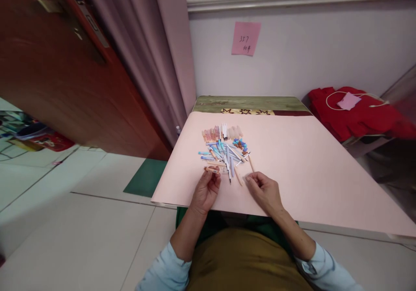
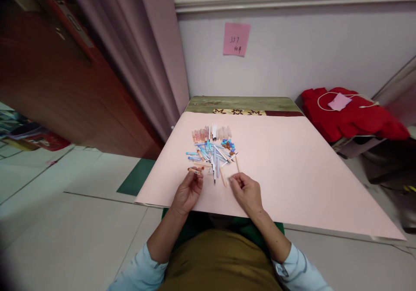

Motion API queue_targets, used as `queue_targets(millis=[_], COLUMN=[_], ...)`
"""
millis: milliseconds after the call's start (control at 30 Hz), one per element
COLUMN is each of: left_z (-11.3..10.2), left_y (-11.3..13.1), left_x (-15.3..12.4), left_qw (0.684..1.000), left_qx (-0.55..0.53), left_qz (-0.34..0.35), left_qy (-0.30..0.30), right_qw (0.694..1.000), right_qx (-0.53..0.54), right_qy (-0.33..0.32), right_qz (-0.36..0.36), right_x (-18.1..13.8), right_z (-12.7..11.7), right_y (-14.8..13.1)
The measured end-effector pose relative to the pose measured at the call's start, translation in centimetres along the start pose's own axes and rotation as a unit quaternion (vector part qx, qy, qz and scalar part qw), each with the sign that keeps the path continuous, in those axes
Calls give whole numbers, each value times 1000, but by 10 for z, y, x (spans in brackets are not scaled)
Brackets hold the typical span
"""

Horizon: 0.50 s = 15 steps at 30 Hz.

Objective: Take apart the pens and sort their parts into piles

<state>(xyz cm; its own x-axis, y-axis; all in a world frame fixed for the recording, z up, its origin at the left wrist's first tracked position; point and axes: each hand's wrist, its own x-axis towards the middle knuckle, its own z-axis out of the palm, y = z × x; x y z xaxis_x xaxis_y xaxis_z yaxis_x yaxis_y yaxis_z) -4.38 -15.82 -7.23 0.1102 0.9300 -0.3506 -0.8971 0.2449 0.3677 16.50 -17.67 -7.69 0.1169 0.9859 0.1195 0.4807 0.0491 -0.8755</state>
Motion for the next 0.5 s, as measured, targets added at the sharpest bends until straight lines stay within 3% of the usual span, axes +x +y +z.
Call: queue_targets(millis=[500], left_z=[-4], left_y=[0], left_x=[2], left_qw=[1000], left_qx=[3], left_qz=[-6], left_qy=[-21], right_qw=[999], right_qx=[-7], right_qy=[38], right_qz=[2], right_x=[-2], right_z=[1], right_y=[-5])
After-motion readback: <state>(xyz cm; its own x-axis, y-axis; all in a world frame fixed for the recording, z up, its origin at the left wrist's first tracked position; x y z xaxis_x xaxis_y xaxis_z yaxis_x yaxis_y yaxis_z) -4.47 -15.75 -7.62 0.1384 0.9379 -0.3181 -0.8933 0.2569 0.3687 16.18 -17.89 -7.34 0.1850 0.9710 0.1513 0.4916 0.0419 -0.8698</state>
